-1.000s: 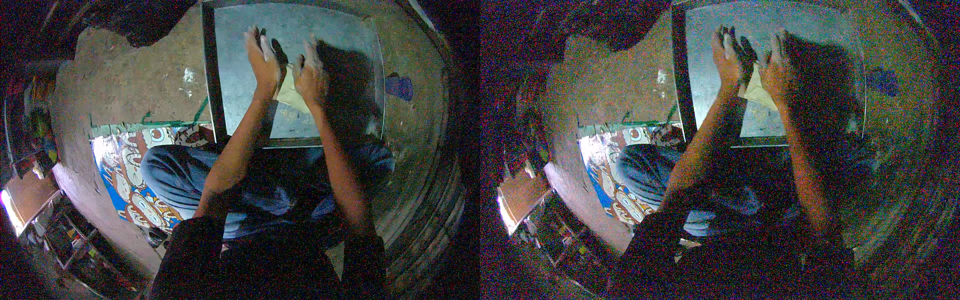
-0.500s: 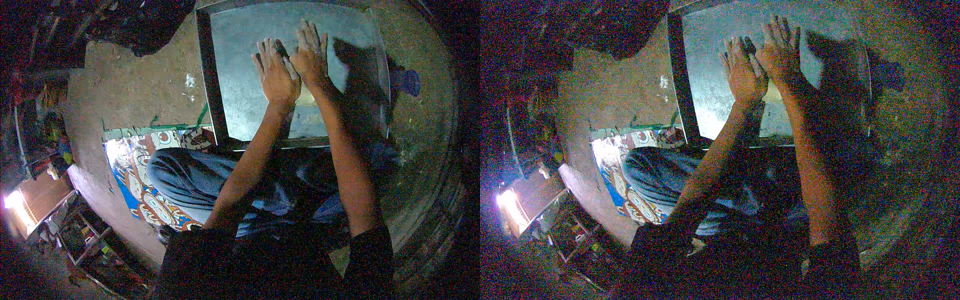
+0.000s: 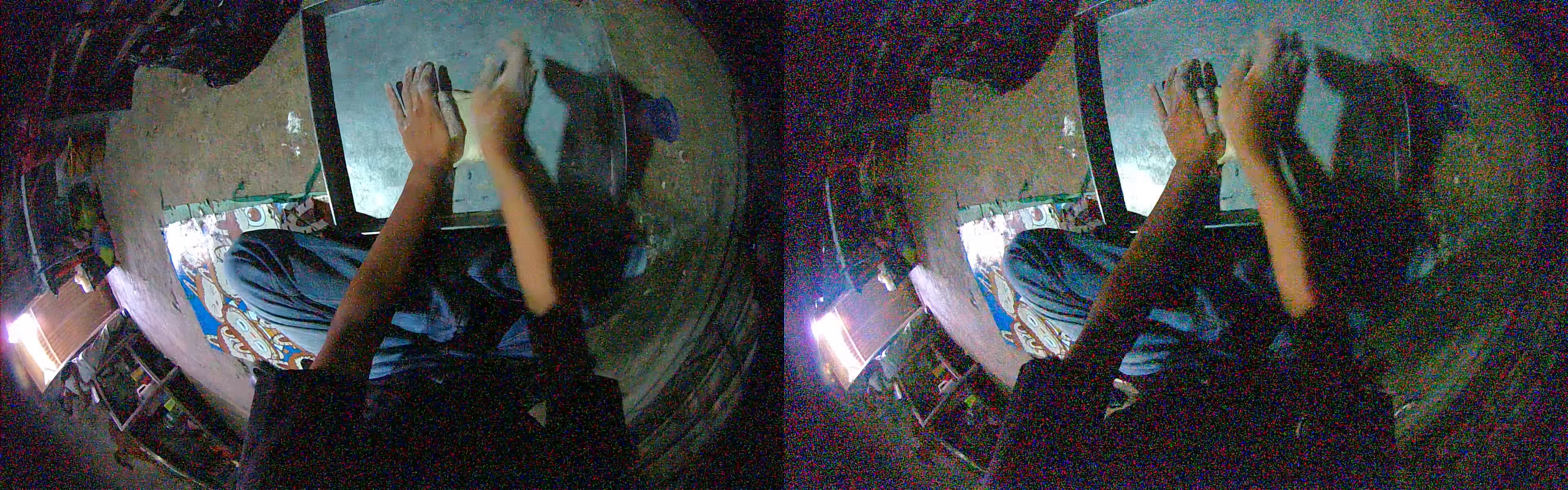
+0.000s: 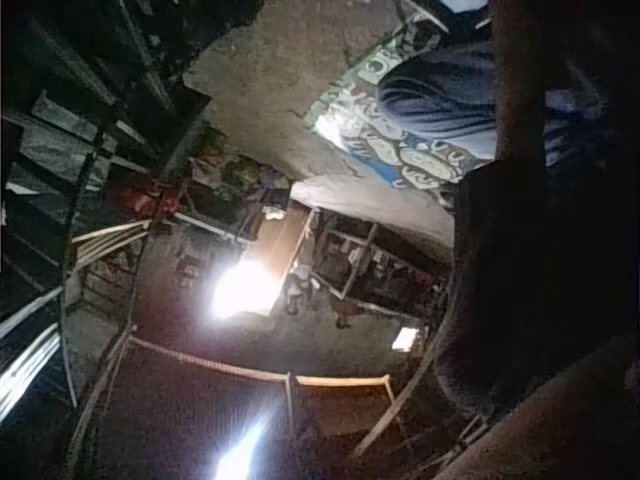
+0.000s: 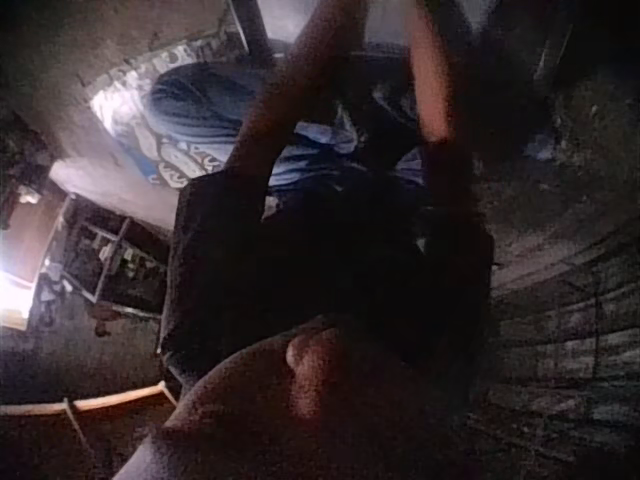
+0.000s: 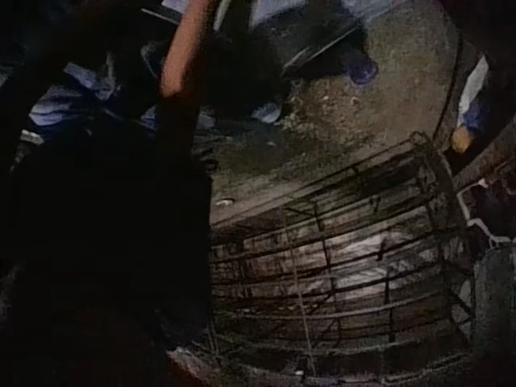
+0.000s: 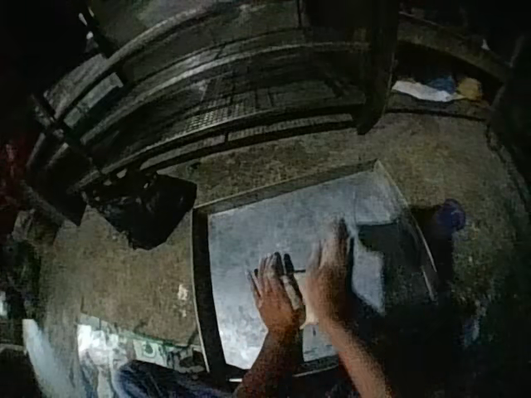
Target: The person kneads a piece of dough by hand on a metal tray, repeatedly pressing, folding, and stretching it.
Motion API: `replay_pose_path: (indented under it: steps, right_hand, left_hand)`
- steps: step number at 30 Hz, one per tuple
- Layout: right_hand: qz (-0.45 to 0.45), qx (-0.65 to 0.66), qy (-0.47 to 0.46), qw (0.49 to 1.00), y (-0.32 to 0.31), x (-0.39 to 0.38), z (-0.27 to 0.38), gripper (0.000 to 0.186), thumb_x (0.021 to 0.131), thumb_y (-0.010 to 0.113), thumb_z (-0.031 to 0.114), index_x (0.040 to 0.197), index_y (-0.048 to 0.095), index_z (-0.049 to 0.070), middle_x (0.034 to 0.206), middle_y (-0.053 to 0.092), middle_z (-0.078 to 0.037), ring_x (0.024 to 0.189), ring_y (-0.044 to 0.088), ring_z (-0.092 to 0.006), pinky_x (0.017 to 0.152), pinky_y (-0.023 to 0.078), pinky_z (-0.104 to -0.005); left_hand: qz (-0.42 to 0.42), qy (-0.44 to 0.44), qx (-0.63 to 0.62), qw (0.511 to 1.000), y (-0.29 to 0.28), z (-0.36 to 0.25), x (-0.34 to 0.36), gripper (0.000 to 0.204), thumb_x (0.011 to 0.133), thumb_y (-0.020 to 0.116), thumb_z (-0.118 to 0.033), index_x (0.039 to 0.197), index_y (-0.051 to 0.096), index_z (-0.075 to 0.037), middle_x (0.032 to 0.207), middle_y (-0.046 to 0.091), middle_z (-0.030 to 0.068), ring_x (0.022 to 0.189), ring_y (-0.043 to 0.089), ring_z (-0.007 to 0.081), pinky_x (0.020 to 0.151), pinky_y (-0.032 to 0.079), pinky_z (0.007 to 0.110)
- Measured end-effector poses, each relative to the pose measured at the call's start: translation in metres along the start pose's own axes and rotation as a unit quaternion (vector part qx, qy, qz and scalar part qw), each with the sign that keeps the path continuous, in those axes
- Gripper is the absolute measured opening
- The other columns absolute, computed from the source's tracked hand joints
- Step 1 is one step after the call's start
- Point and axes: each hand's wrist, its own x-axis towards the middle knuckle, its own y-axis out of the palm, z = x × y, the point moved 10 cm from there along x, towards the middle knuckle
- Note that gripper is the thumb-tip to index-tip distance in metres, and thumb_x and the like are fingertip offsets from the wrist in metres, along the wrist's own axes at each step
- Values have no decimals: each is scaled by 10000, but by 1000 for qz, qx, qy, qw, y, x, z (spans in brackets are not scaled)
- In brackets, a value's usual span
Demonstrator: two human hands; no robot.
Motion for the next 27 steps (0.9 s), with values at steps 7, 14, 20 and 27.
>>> replay_pose_path:
  steps: [7,14,20,27]
  right_hand:
    - [36,-65,-139,988,8,-47,23,309,949,495,146,1203,483,-31,1363,496,-181,1308,431,-367,1112,259,-555]
    - [4,-46,-155,987,-3,-64,19,266,938,509,124,1159,496,-25,1335,522,-180,1282,459,-381,1104,262,-565]
    - [-31,101,-55,993,-10,-57,-3,235,957,469,91,1155,492,-33,1286,538,-225,1201,510,-386,1010,406,-439]
    - [31,386,187,903,-4,-76,-104,189,947,509,212,971,508,25,1050,522,-123,900,488,-235,787,375,-364]
  left_hand:
    - [-69,-195,-478,854,6,39,-4,362,1027,346,-231,1253,455,30,1176,560,184,1070,549,279,987,404,401]
    - [-103,-19,-275,956,-20,22,31,321,979,440,-182,1228,479,17,1193,535,222,1124,526,341,1026,366,481]
    - [66,30,78,994,40,20,52,820,781,688,-234,1478,287,-73,1520,270,218,1399,229,440,1153,105,597]
    - [36,60,82,994,39,15,64,717,760,673,-203,1403,398,-43,1447,383,207,1382,282,400,1162,114,576]
